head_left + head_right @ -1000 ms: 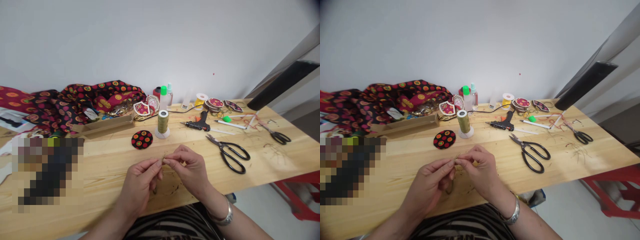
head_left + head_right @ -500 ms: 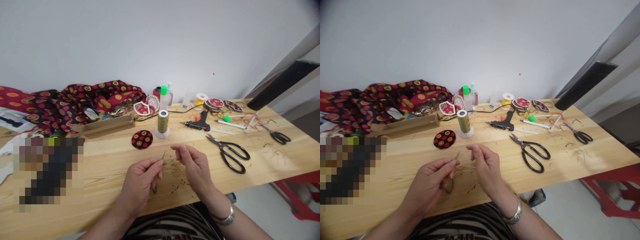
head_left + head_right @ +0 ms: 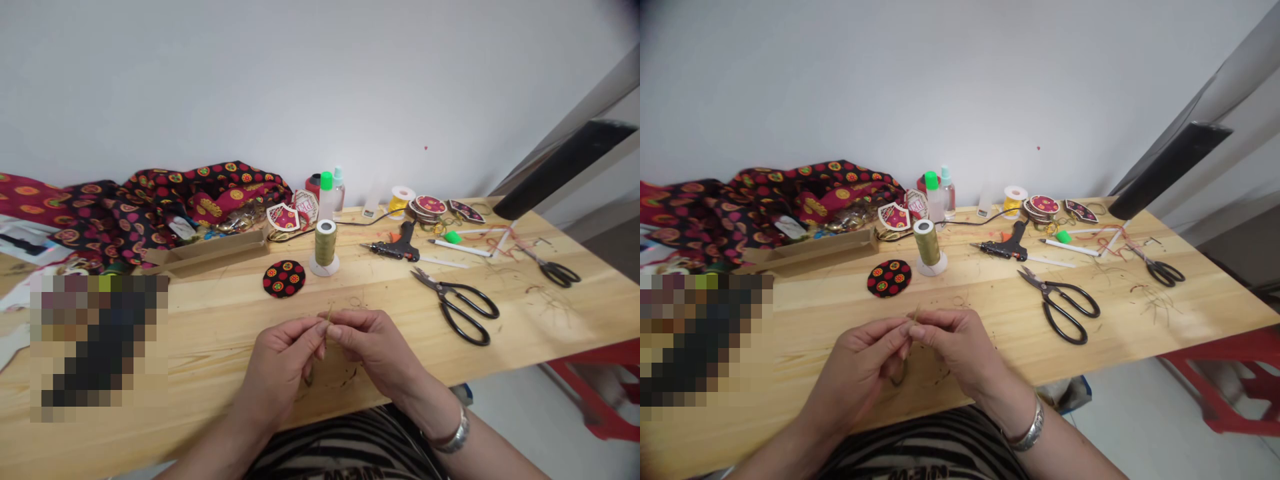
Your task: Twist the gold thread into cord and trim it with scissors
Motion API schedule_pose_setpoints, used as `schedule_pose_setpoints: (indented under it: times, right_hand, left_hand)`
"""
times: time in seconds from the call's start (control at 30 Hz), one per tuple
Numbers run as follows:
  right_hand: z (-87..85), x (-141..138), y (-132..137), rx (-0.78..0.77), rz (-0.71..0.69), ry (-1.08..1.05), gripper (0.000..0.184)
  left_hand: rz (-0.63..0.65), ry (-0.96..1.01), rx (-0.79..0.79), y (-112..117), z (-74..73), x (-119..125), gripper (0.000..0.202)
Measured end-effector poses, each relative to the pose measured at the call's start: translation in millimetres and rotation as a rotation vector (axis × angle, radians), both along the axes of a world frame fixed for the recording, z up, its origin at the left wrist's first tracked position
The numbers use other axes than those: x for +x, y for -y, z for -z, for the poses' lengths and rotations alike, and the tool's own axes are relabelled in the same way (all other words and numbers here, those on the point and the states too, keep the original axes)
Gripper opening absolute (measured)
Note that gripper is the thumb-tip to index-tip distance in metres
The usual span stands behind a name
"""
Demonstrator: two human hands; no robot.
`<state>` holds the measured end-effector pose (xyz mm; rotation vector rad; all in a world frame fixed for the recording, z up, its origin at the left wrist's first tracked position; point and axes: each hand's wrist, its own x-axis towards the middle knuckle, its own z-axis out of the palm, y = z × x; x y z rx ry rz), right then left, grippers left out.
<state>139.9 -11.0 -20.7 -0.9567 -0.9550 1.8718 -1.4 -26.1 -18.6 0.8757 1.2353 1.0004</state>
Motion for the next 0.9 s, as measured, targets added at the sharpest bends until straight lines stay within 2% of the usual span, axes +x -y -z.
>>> schedule_pose_setpoints:
  times: [0.47,0.9]
  right_hand:
    - [0.7,2.5,-3.5,-0.181,0.083,-0.003,0.022]
    - [-2.8,-1.7,-2.9,-0.114,0.153,-0.017,0.017]
  left_hand:
    - [0.085,-0.049,-0.022,0.7,1.9,-4.5,0.028]
    - [0.07,0.014,-0.077,3.6,1.6,-1.7,0.029]
